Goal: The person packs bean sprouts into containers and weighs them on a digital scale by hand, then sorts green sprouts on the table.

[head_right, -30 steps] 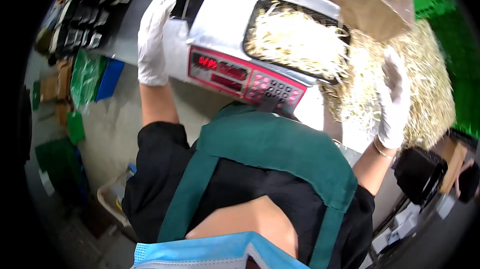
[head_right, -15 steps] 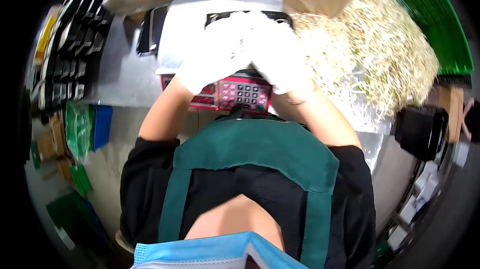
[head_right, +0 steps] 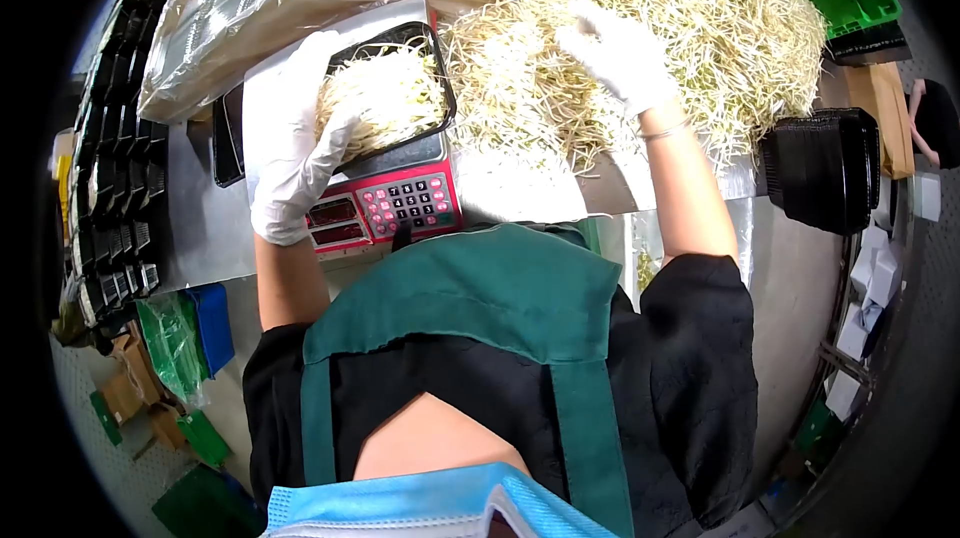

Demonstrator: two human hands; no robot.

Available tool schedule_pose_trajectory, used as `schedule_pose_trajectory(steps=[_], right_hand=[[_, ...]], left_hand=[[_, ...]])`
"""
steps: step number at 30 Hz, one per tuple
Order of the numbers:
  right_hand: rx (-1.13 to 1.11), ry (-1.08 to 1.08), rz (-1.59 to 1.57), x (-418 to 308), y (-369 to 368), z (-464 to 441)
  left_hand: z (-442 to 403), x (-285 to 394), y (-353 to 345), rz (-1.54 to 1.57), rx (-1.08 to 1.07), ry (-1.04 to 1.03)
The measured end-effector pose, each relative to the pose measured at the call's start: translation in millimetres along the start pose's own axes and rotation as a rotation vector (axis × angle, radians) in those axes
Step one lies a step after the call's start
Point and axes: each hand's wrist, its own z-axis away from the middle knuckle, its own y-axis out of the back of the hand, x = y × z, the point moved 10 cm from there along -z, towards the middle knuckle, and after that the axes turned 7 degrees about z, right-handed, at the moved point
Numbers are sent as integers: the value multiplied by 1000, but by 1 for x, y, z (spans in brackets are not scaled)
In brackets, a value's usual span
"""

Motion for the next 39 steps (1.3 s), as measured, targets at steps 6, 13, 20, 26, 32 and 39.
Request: schedule_pose_trajectory(steps=[6,13,20,26,32,39], right_hand=[[269,277,453,-55,-46,19],[-127,-18,-261,28,-51,3],[-284,-10,-250,8,-62,-2],[-4,196,188,15,-50,17],[-193,-214,-863,-5,20,-4],[-274,147,-760,-162,27,-56]], left_hand=[[-3,26,5,46,133,13],[27,6,26,-47,299,-34],[1,2,19,-176,216,-130],[-5,-24,-21,-165,-128,-82],[-2,-10,-22,-335,-56,-295],[33,-54,61,171,465,-175]])
